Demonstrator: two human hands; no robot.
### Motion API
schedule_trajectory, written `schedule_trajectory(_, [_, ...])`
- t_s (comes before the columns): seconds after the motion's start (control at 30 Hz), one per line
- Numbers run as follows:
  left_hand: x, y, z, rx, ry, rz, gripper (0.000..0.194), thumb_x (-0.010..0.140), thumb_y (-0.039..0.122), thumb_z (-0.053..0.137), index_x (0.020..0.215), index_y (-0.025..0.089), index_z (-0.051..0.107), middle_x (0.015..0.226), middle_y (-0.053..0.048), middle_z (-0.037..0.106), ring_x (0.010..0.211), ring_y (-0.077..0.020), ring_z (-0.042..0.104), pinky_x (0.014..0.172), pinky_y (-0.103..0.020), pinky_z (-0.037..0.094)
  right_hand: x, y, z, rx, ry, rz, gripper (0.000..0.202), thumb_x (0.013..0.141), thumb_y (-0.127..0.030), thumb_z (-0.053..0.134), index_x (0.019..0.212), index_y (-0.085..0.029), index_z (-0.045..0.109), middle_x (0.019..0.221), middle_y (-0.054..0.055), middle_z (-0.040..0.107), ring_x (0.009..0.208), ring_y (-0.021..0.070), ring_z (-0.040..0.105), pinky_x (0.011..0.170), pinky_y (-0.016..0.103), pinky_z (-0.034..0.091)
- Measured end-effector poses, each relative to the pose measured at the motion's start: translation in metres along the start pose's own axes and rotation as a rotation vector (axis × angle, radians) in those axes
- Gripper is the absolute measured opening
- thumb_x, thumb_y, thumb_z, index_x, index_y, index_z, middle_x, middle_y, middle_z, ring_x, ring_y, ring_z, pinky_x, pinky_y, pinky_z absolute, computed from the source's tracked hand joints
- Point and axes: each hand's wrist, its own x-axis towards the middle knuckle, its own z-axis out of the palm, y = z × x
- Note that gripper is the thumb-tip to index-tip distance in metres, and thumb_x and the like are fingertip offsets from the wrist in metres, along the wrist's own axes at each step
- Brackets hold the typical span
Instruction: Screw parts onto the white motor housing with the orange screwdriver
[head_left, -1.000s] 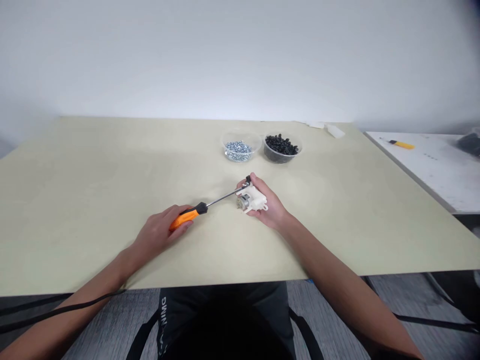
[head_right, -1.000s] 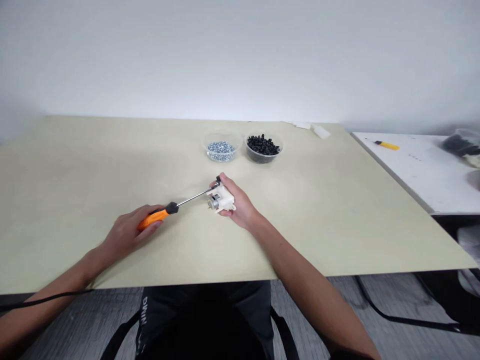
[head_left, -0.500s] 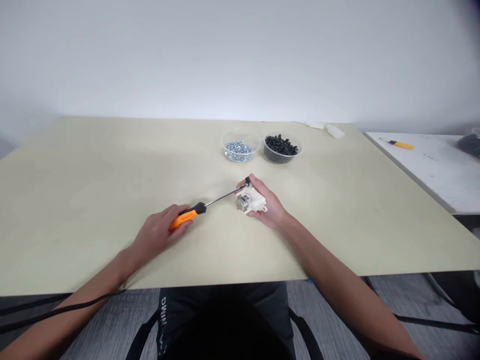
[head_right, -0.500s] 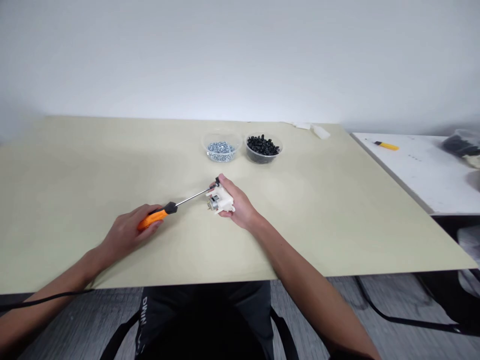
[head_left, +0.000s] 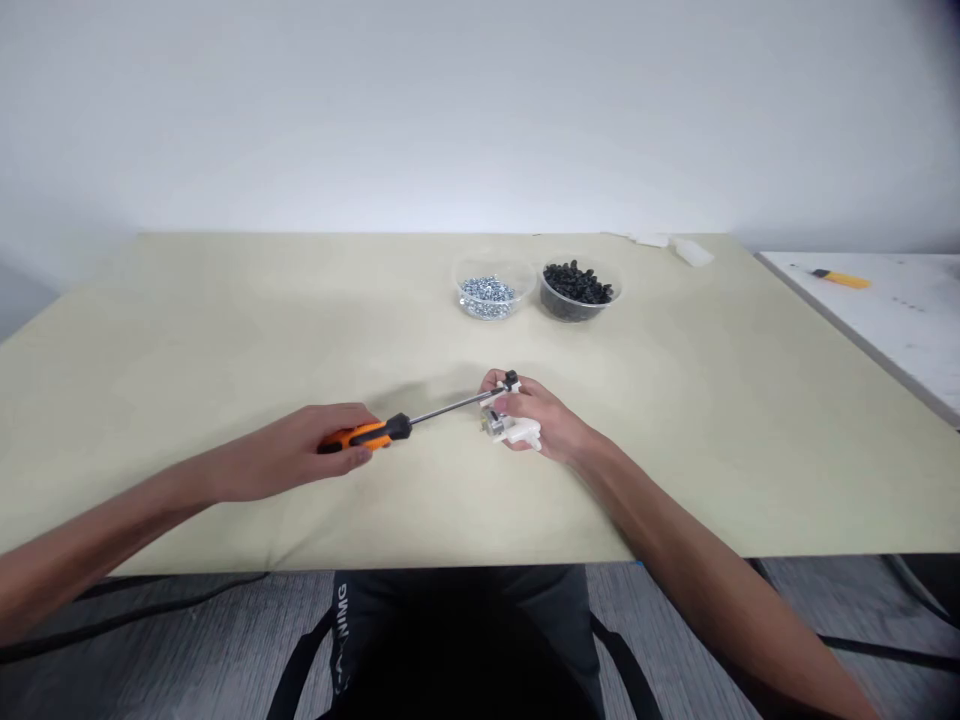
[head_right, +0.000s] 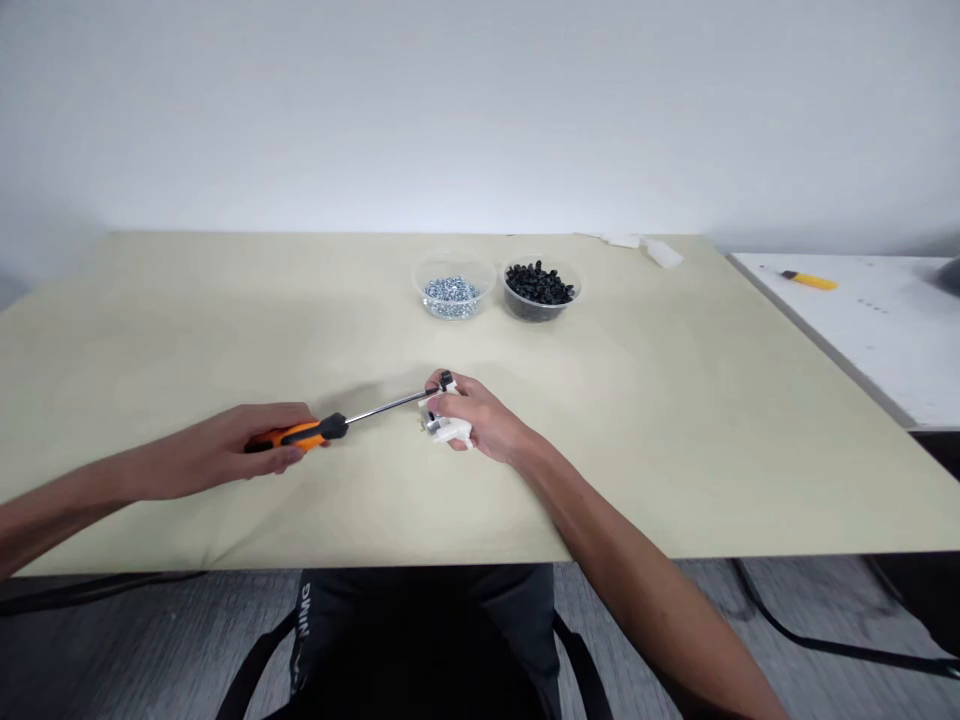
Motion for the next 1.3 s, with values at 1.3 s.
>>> schedule_trajectory(1.3, [-0.033,0.026,0.009,0.852,0.096,0.069,0.020,0.092,0.024,0.033,0.098,0.021,0.052,0.072,-0.002,0.058,0.056,-0.0174,0.051,0.050,-0.030,0.019,-0.007,0.017,0.027,0.044,0.002,0.052,0.012,0.067,-0.023,0.053,0.071,-0.013,0.049,0.065,0.001,0.054,0.039,0.0075,0.044,0.028,0.020,0.034])
